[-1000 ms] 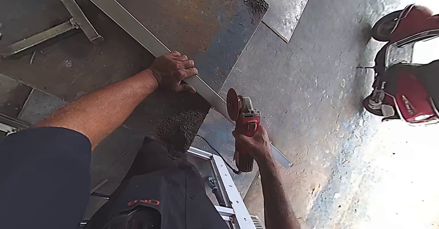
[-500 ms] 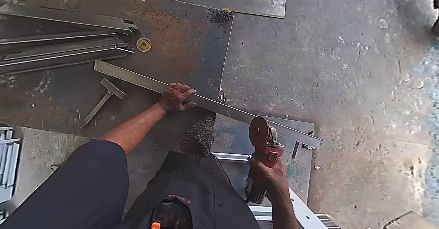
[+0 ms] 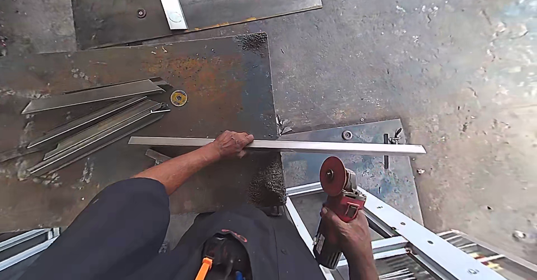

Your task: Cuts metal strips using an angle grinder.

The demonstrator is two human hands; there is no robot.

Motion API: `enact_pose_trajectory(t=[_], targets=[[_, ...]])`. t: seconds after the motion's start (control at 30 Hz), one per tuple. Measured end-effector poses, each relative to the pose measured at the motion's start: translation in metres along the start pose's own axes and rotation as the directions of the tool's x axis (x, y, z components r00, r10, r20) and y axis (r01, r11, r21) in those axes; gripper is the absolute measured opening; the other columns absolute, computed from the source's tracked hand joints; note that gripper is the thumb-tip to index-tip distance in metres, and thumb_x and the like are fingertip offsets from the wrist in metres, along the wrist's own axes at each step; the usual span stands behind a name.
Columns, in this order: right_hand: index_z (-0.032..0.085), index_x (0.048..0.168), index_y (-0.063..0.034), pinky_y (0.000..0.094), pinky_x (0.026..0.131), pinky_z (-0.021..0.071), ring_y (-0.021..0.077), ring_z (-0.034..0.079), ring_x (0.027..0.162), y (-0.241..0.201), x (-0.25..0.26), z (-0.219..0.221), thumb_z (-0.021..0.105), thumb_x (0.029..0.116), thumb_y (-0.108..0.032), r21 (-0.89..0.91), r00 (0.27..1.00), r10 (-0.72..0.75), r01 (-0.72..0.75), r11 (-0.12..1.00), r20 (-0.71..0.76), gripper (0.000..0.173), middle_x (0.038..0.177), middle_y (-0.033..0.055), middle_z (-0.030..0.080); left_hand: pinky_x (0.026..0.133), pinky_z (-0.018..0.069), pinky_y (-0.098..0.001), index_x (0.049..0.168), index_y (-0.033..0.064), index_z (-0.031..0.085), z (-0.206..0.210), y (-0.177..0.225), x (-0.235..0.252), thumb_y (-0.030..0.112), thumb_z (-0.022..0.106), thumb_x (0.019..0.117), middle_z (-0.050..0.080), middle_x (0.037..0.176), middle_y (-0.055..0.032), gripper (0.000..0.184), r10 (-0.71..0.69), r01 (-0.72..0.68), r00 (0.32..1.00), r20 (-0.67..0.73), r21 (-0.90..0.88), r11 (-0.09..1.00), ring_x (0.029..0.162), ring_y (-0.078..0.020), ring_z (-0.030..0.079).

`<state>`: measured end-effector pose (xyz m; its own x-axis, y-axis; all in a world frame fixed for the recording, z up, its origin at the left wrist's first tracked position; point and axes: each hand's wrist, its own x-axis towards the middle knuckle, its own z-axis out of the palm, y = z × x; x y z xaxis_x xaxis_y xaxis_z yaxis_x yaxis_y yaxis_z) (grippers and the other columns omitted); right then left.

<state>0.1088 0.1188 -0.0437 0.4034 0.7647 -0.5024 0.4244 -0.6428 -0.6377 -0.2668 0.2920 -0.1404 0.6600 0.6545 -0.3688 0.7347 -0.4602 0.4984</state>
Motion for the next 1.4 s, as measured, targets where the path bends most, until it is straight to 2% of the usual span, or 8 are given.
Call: enact_pose_trajectory(t=[0.07, 0.17, 0.33, 0.5, 0.77, 0.9, 1.2, 1.4], targets=[[0.065, 0.113, -0.0058, 0.0386, 0.071, 0.0614, 0.0123, 0.071, 0.076, -0.005, -0.004, 0.008, 0.084, 0.06, -0.038, -0.008, 1.0, 0.002, -0.003, 1.0, -0.012, 0.066, 0.087, 0.003, 0.072, 0.076, 0.0566, -0.0577, 0.119, 0.0043, 0.063, -0.003, 0.0, -0.002, 0.041, 0.062, 0.1, 0.07, 0.103, -0.0182, 0.041, -0.02, 0.021, 1.0, 0.009, -0.064, 0.998, 0.093, -0.0371, 0.072], [0.065, 0.113, -0.0052, 0.0364, 0.071, 0.061, 0.0103, 0.07, 0.076, -0.011, -0.005, 0.014, 0.084, 0.0602, -0.04, -0.02, 1.0, -0.016, 0.016, 1.0, -0.013, 0.066, 0.087, 0.002, 0.072, 0.078, 0.0575, -0.0558, 0.12, 0.0055, 0.064, -0.005, -0.003, -0.005, 0.042, 0.062, 0.1002, 0.071, 0.104, -0.0158, 0.041, -0.022, 0.019, 0.999, -0.03, -0.073, 0.997, 0.094, -0.0345, 0.072], [0.065, 0.113, -0.0065, 0.0322, 0.073, 0.0608, 0.0073, 0.07, 0.079, -0.023, 0.003, 0.019, 0.085, 0.0609, -0.04, -0.046, 0.999, -0.052, 0.052, 0.998, -0.013, 0.065, 0.089, -0.0003, 0.072, 0.066, 0.0585, -0.0505, 0.108, 0.0062, 0.067, -0.01, -0.017, 0.003, 0.042, 0.064, 0.0989, 0.07, 0.09, -0.0115, 0.037, 0.007, -0.006, 0.975, -0.224, 0.002, 1.0, 0.079, -0.0295, 0.072], [0.065, 0.113, -0.0064, 0.0273, 0.076, 0.0601, 0.004, 0.07, 0.081, -0.037, 0.019, 0.034, 0.086, 0.0622, -0.038, -0.038, 0.996, -0.086, 0.086, 0.996, -0.003, 0.063, 0.09, -0.0018, 0.072, 0.061, 0.0586, -0.05, 0.107, 0.005, 0.067, -0.013, -0.024, 0.02, 0.037, 0.068, 0.0966, 0.069, 0.088, -0.0118, 0.033, -0.003, 0.024, 0.952, -0.307, 0.065, 0.998, 0.074, -0.0303, 0.072], [0.065, 0.116, -0.0064, 0.0288, 0.079, 0.06, 0.0053, 0.07, 0.085, -0.05, 0.043, 0.058, 0.087, 0.0635, -0.038, -0.044, 0.995, -0.094, 0.096, 0.994, 0.045, 0.065, 0.094, -0.0009, 0.072, 0.055, 0.0556, -0.0459, 0.105, 0.0056, 0.065, -0.006, -0.026, 0.024, 0.038, 0.06, 0.1004, 0.065, 0.084, -0.0114, 0.033, 0.012, 0.06, 0.944, -0.329, 0.208, 0.976, 0.068, -0.0302, 0.069], [0.064, 0.119, -0.0074, 0.0314, 0.081, 0.0596, 0.006, 0.07, 0.087, -0.058, 0.055, 0.067, 0.086, 0.063, -0.038, -0.1, 0.993, -0.09, 0.097, 0.99, 0.071, 0.067, 0.096, -0.0003, 0.072, 0.052, 0.0542, -0.0443, 0.103, 0.0047, 0.064, -0.005, -0.025, 0.023, 0.035, 0.061, 0.099, 0.065, 0.082, -0.0118, 0.031, 0.028, 0.062, 0.933, -0.36, 0.238, 0.969, 0.065, -0.0302, 0.068], [0.064, 0.121, -0.0066, 0.0334, 0.084, 0.0589, 0.008, 0.07, 0.091, -0.063, 0.077, 0.079, 0.086, 0.0651, -0.04, -0.17, 0.99, -0.088, 0.106, 0.98, 0.112, 0.069, 0.099, 0.0018, 0.072, 0.051, 0.0528, -0.0438, 0.103, 0.004, 0.064, -0.005, -0.026, 0.023, 0.032, 0.061, 0.0984, 0.064, 0.081, -0.0122, 0.028, 0.016, 0.067, 0.931, -0.364, 0.215, 0.974, 0.065, -0.0306, 0.068], [0.064, 0.12, -0.0049, 0.0315, 0.081, 0.06, 0.0068, 0.07, 0.087, -0.059, 0.081, 0.083, 0.087, 0.064, -0.041, -0.134, 0.989, -0.082, 0.098, 0.986, 0.121, 0.07, 0.096, 0.0011, 0.073, 0.05, 0.0515, -0.0435, 0.1, 0.0048, 0.063, -0.004, -0.025, 0.022, 0.027, 0.063, 0.0956, 0.063, 0.078, -0.0113, 0.022, 0.01, 0.069, 0.927, -0.375, 0.197, 0.978, 0.062, -0.0302, 0.066]])
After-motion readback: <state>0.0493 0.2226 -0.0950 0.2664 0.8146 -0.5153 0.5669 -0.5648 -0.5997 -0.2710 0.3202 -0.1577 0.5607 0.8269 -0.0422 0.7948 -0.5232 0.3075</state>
